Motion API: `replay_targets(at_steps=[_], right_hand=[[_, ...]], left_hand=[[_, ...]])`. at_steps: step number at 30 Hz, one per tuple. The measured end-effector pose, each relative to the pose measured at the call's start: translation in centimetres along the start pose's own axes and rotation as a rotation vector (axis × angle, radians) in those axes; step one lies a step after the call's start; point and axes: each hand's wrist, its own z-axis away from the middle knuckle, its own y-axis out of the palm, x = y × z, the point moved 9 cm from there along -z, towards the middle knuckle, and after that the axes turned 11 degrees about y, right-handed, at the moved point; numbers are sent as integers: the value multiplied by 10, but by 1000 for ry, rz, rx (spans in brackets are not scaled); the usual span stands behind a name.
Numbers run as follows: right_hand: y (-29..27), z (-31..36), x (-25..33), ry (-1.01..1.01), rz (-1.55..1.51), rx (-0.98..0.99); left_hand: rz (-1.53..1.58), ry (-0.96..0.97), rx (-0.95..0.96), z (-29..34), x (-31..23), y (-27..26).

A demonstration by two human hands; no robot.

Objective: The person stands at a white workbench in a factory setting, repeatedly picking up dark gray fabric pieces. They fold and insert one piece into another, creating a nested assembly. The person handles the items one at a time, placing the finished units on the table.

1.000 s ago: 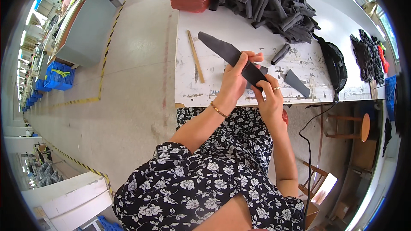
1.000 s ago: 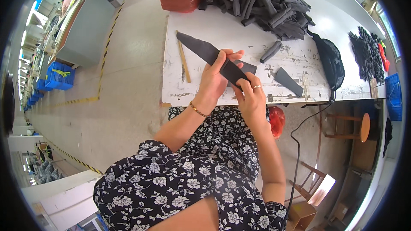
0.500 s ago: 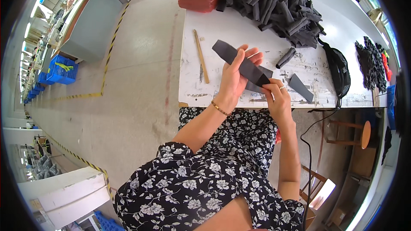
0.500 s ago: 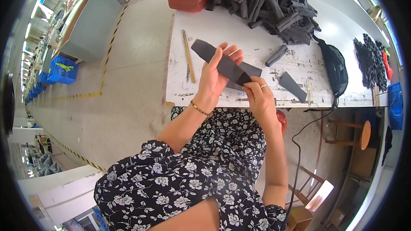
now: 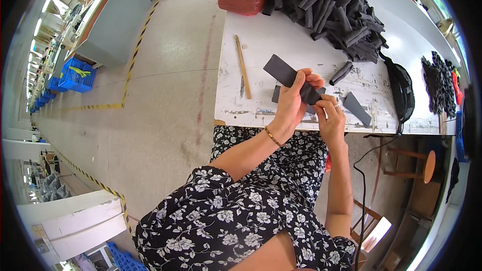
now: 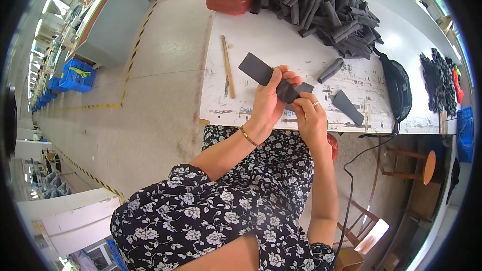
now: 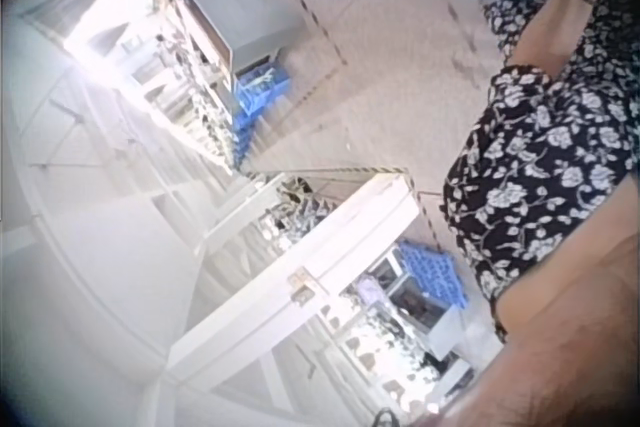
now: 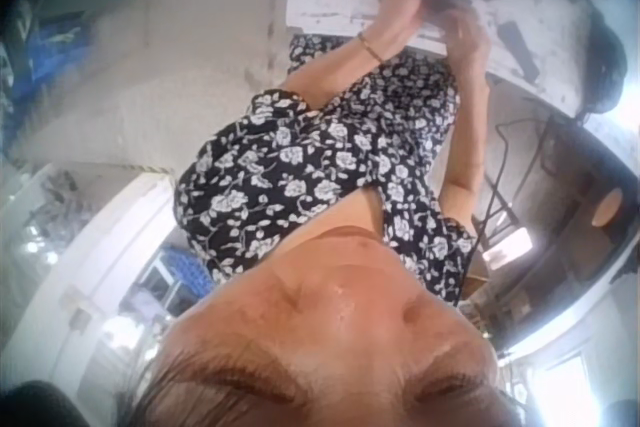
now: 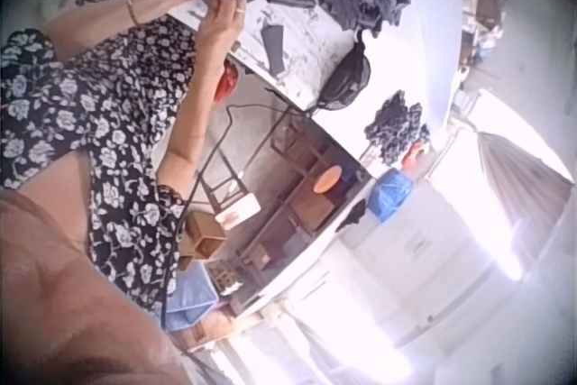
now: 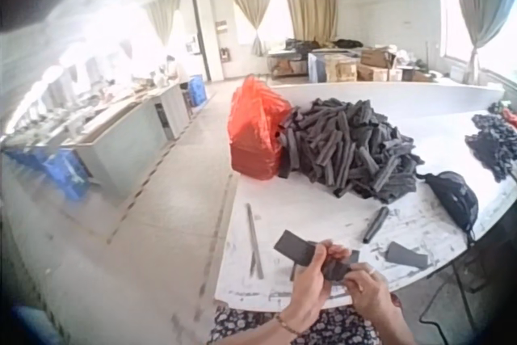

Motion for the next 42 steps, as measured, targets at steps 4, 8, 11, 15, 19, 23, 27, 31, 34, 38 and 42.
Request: replay_targets(at_steps=[4,8,11,15,19,23,27,31,34,38,42], right_hand=[[-1,-2,2,-8,-14,-7],[-1,-3,3,-2,-20,-4],[1,-3,2,1,-2,2],[1,-3,2,3,1,9],[2,-3,-1,37,-49,11],[22,3,-26,399,-431,21],[19,16,-37,519,-515,-197],[22,15,-37,733,-942,-190],[14,2,-22,623,-602,-136],[3,2,-14,356,-544,-247],[25,10,-25,597,-926,-102]], left_hand=[[-3,1,5,1,-1,0],[-1,-1,8,1,1,-2],[-7,8,16,1,1,-2],[-3,9,12,2,1,-3],[28,-7,-1,0,3,-6],[46,28,-32,-5,-3,-5],[-14,89,58,-15,-18,0],[10,45,180,-12,-19,11],[151,-38,270,-13,-13,15],[90,-53,247,-16,-16,6],[65,-5,129,-17,-15,6]])
